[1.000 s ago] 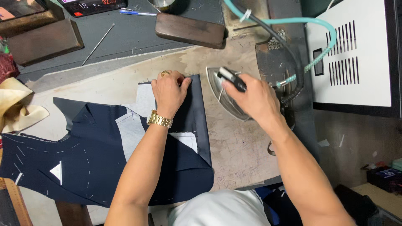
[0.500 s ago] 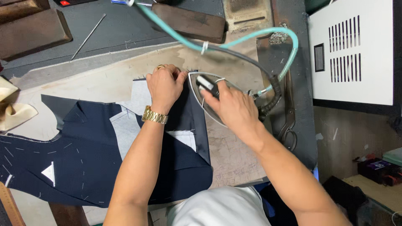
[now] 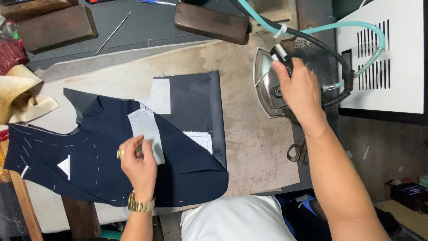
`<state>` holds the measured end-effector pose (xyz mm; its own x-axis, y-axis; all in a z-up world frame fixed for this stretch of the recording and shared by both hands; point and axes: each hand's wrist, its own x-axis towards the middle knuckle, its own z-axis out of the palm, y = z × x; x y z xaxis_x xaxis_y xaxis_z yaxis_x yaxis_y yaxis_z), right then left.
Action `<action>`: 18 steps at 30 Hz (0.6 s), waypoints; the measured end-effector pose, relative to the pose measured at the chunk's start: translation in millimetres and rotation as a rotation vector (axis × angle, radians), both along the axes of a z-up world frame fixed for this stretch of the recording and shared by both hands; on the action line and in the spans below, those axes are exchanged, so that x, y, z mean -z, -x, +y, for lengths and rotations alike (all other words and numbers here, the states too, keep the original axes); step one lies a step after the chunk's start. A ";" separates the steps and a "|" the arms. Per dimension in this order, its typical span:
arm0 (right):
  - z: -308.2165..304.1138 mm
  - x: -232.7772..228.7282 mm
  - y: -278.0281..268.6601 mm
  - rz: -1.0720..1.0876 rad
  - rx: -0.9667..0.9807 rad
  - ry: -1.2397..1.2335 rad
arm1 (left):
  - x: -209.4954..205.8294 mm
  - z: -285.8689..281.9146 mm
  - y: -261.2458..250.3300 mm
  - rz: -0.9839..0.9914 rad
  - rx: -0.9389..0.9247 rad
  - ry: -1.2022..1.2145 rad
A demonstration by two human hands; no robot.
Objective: The person marks a blue fabric panel with a pink chalk tool, cuts the fabric along a line using large shears, and then uses a steam iron to press the seams of a dark inner lining piece on a wooden work surface.
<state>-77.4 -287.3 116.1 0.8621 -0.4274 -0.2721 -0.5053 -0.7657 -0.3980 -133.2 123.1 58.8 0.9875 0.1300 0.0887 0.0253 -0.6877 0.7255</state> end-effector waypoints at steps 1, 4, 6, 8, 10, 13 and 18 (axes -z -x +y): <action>-6.8 -3.6 1.1 -0.011 0.019 -0.017 | -5.4 6.5 20.5 0.140 -0.111 0.029; -24.2 14.9 6.6 -0.219 0.049 0.027 | 11.2 13.3 62.2 0.327 -0.258 0.012; -25.8 18.2 14.6 -0.290 0.071 -0.019 | -2.8 -0.2 60.1 0.342 -0.285 0.048; -22.2 14.4 31.4 -0.365 0.098 -0.064 | -5.9 -8.2 56.9 0.352 -0.309 0.086; -14.8 1.4 52.2 -0.503 -0.237 0.122 | -1.0 -12.1 50.8 0.452 -0.324 0.132; 7.5 -22.3 90.0 -0.300 -0.393 0.219 | -3.0 -6.8 52.0 0.279 -0.297 -0.008; -3.2 16.5 102.8 -0.472 -0.551 0.637 | 24.8 25.1 66.2 0.228 -0.355 -0.112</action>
